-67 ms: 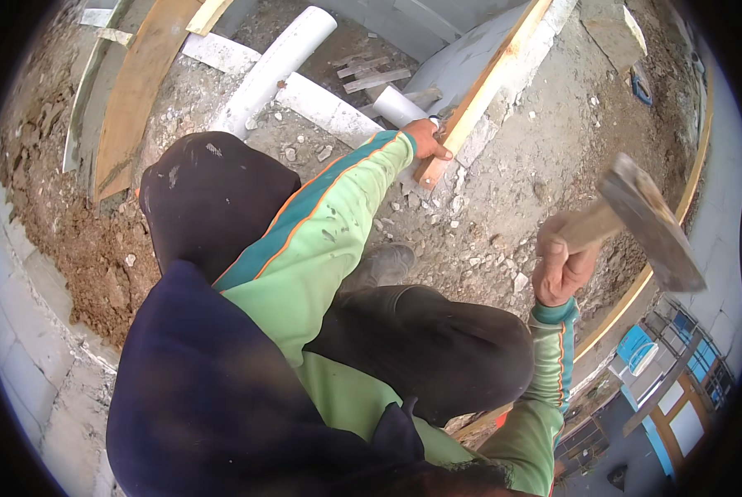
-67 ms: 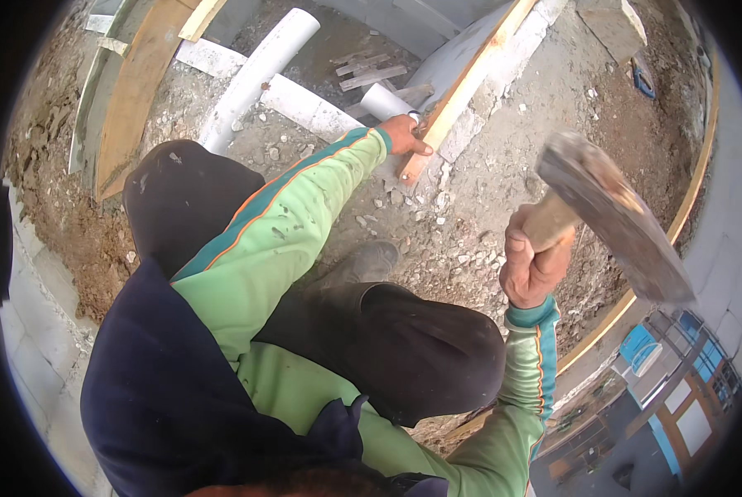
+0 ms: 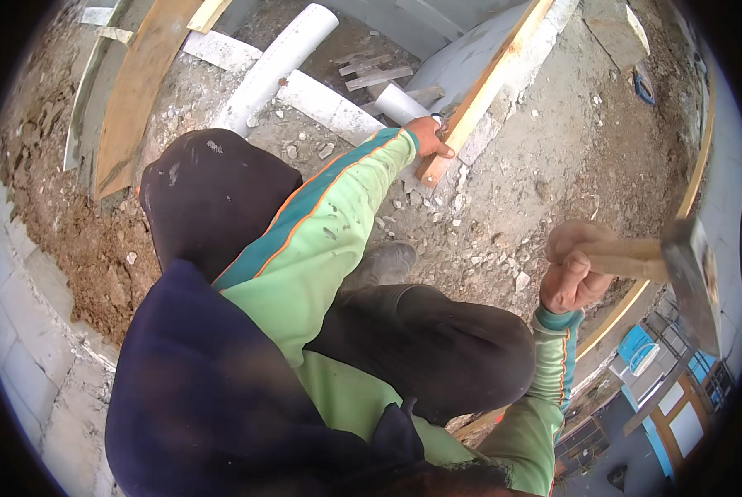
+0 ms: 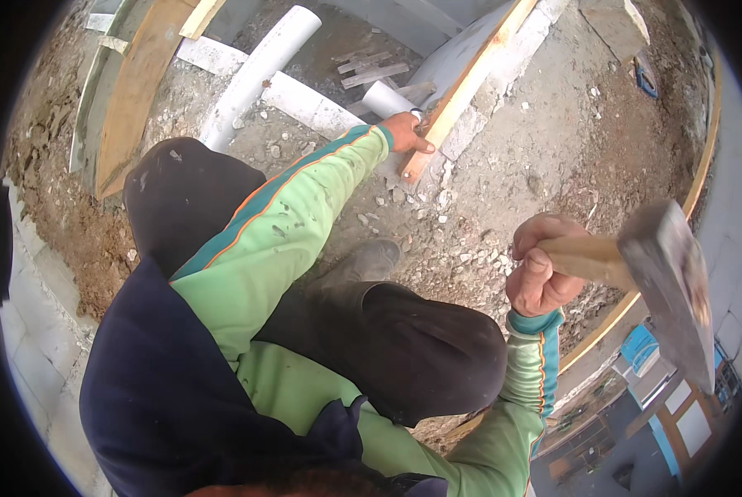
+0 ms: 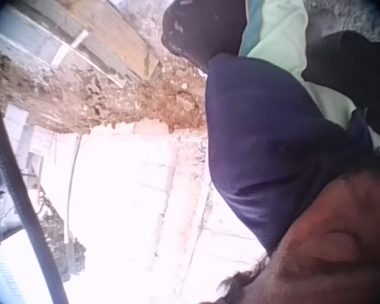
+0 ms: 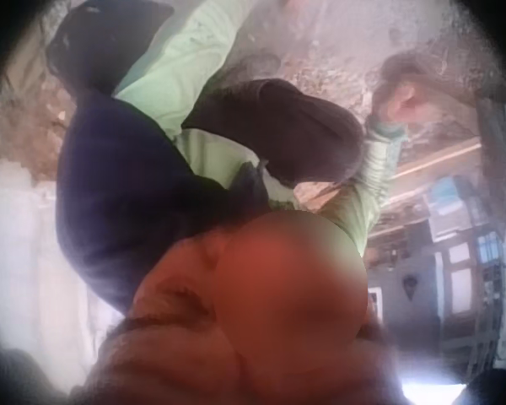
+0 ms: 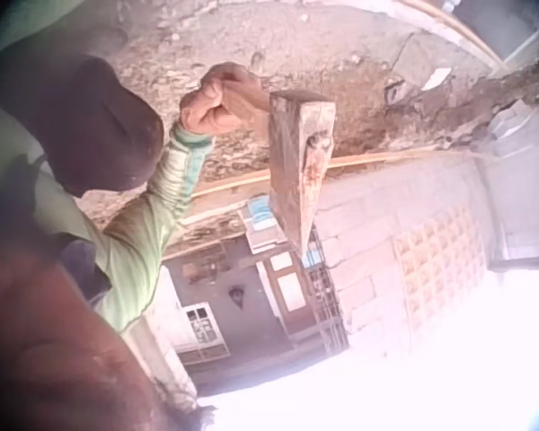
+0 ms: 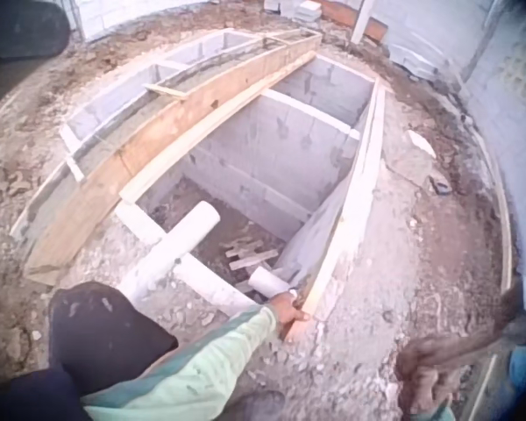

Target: The person installs wooden formwork around a concrete structure by positioning a wooden board against the edge and hammering nails through it with a small hatchet.

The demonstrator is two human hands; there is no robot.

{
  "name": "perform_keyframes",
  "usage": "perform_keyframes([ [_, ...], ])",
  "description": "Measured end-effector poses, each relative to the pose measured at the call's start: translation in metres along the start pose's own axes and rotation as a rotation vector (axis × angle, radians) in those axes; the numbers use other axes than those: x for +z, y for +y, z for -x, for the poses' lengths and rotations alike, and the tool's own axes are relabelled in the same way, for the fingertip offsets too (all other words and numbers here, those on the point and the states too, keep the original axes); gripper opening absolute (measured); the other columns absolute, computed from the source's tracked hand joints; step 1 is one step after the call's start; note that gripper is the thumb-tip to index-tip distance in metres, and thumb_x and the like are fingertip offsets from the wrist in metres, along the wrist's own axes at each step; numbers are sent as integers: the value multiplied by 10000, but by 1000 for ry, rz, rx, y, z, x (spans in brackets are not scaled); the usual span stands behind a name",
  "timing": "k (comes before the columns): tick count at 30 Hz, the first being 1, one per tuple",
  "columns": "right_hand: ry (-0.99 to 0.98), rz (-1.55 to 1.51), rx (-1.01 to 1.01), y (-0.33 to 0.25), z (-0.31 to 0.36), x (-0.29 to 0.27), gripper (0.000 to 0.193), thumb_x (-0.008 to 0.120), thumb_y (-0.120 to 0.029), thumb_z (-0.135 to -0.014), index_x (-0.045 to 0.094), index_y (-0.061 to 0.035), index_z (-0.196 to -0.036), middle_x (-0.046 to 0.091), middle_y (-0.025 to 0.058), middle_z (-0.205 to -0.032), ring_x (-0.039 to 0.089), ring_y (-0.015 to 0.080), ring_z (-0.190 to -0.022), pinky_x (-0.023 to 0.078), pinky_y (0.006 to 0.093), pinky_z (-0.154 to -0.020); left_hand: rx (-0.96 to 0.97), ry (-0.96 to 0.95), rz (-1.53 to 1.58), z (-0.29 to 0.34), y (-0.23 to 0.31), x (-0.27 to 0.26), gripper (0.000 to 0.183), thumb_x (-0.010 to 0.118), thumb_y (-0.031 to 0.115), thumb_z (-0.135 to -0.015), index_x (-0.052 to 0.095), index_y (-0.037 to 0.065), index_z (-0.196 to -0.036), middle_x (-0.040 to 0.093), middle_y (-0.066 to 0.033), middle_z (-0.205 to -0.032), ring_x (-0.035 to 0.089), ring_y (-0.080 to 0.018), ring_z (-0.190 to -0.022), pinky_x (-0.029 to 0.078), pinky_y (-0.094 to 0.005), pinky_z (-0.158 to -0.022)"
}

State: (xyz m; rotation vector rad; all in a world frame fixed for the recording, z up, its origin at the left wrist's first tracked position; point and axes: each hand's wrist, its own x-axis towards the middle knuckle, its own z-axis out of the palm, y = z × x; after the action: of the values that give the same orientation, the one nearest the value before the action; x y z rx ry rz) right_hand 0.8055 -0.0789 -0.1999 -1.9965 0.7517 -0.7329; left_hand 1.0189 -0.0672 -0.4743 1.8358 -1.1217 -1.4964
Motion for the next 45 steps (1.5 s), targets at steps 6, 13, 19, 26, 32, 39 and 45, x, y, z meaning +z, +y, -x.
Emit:
perform_keyframes([
  [6,-734,823,92,76,32,1,220,627,-143,-866,493,-66,-1022,596,171,-741,592,396,-598,464,422,-507,46,27,0,-17,5,12,867,825,436,-609,531,-46,-1266,605,-227,-1181,590,-323,-1095,446,-342,-934],
  [13,-22,30,-137,14,12,9,265,578,-266,-937,489,-59,-1078,607,103,-827,586,255,-572,449,360,-482,-64,-53,-42,-5,-10,0,864,812,477,-606,550,-66,-1225,596,-241,-1179,573,-330,-1113,439,-343,-938],
  [19,-585,767,180,77,43,-8,301,625,-229,-884,506,-61,-1103,609,193,-743,623,366,-650,481,401,-524,64,-65,6,-14,2,7,904,809,469,-600,517,-78,-1259,582,-249,-1207,559,-341,-1135,426,-348,-959],
  [26,49,-378,-240,-10,-11,4,226,532,-232,-961,492,-50,-1089,523,65,-809,477,164,-566,432,291,-510,-34,-32,30,-5,-5,-2,815,825,418,-612,562,-82,-1200,641,-218,-1077,624,-323,-995,474,-353,-861],
  [32,-651,867,349,84,29,-14,234,582,-193,-901,521,-32,-1059,602,237,-851,608,366,-703,490,398,-565,63,102,-12,-12,18,-5,833,824,418,-608,547,-40,-1247,641,-215,-1107,617,-329,-1032,471,-352,-882],
  [39,-21,-401,-354,3,5,12,201,577,-248,-936,491,-98,-1038,472,33,-678,448,127,-511,399,282,-459,36,6,77,-1,-5,2,800,797,463,-624,572,-84,-1163,610,-262,-1128,586,-353,-1069,447,-371,-908],
  [45,-539,783,252,81,41,-7,261,599,-231,-917,497,-34,-1056,544,119,-732,539,233,-542,435,394,-470,84,27,-49,-1,1,17,820,821,410,-610,551,-45,-1237,640,-217,-1103,638,-315,-983,483,-349,-867],
])
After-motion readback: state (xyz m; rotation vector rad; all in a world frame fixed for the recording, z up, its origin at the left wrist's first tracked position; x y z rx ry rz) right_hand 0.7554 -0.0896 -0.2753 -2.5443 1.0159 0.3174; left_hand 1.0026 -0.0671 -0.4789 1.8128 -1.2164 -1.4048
